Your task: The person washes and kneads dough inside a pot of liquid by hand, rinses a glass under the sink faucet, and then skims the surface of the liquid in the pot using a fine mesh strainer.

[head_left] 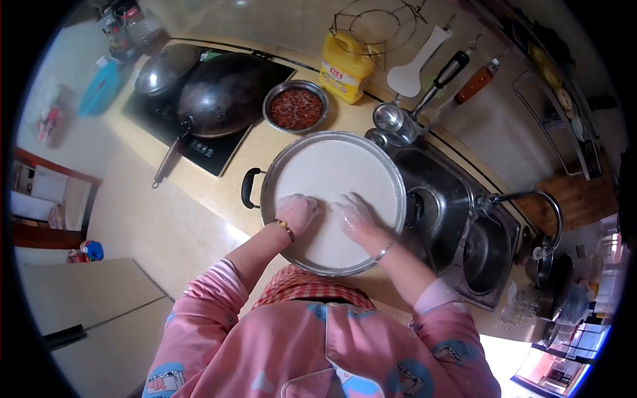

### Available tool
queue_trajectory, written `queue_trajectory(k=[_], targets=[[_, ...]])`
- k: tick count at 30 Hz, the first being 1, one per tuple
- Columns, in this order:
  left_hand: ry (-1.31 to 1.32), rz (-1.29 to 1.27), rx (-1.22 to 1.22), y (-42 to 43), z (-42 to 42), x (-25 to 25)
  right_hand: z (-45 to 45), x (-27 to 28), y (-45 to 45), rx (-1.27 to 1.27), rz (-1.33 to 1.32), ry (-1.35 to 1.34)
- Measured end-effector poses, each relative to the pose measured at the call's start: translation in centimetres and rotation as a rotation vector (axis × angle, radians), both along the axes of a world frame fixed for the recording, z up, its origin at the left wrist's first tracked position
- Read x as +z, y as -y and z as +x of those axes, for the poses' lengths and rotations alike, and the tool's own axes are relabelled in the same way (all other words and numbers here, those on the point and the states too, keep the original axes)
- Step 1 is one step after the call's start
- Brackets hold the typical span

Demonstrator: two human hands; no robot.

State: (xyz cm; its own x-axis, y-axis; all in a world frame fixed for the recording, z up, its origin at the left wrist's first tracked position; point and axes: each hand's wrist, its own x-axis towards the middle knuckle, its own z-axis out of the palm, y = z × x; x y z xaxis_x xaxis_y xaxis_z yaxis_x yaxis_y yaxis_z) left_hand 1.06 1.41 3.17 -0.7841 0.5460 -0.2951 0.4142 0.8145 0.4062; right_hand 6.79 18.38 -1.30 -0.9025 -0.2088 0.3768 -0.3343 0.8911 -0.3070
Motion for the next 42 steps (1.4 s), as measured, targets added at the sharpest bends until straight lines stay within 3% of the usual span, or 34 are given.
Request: queue_trajectory(k=[2,5,7,12,14,17,22,26,28,32,34,37,42], targets=[[-0.108,0.003,-0.093,0.0,-0.1,-1.3,-1.3,1.3,0.3,0.163,0.129,0.345],[-0.245,-0.053,-0.11,-0.4,-0.1,-1.7,-2.1,0.5,1.1,0.154,0.256,0.222],[-0.17,-0.248,-0.142,-0.8,-0.7,-1.9,-2.5,0.9,1.1,0.153,0.314,0.258],[-0.11,-0.316,-0.116,-1.4,-2.3,-4.2,-5.0,-0.7,1.6,0.034,0.407,0.284],[-0.091,-0.334,-0.118,-1.6,-3.2,-4.3,-6.4,-0.2,1.1,0.102,0.514,0.544],[0.149,-0.454,-0.046,-2.5,-3.5,-3.0,-7.4,0.7,0.0,0.173,0.634,0.73],[0.103,-0.536,-0.237,-3.2,-2.4,-4.5,-5.4,0.2,-2.7,0.09,0.422,0.53],[0.07,-0.496,-0.313,-3.5,-0.9,-4.9,-3.4,0.2,-3.6,0.071,0.532,0.719],[0.232,-0.414,-0.204,-3.9,-0.3,-5.1,-2.2,0.2,-3.9,0.046,0.541,0.745],[0.219,-0.412,-0.337,-3.7,1.1,-2.9,0.6,0.6,-4.3,0.25,0.499,0.735],[0.208,-0.438,-0.531,-3.5,1.6,-3.1,1.6,0.5,-4.3,0.345,0.49,0.67],[0.265,-0.387,-0.503,-2.7,2.5,-2.8,2.4,3.0,-2.5,0.36,0.51,0.884],[0.306,-0.342,-0.576,-0.8,2.2,-1.5,3.4,1.4,-0.3,0.501,0.454,0.682]])
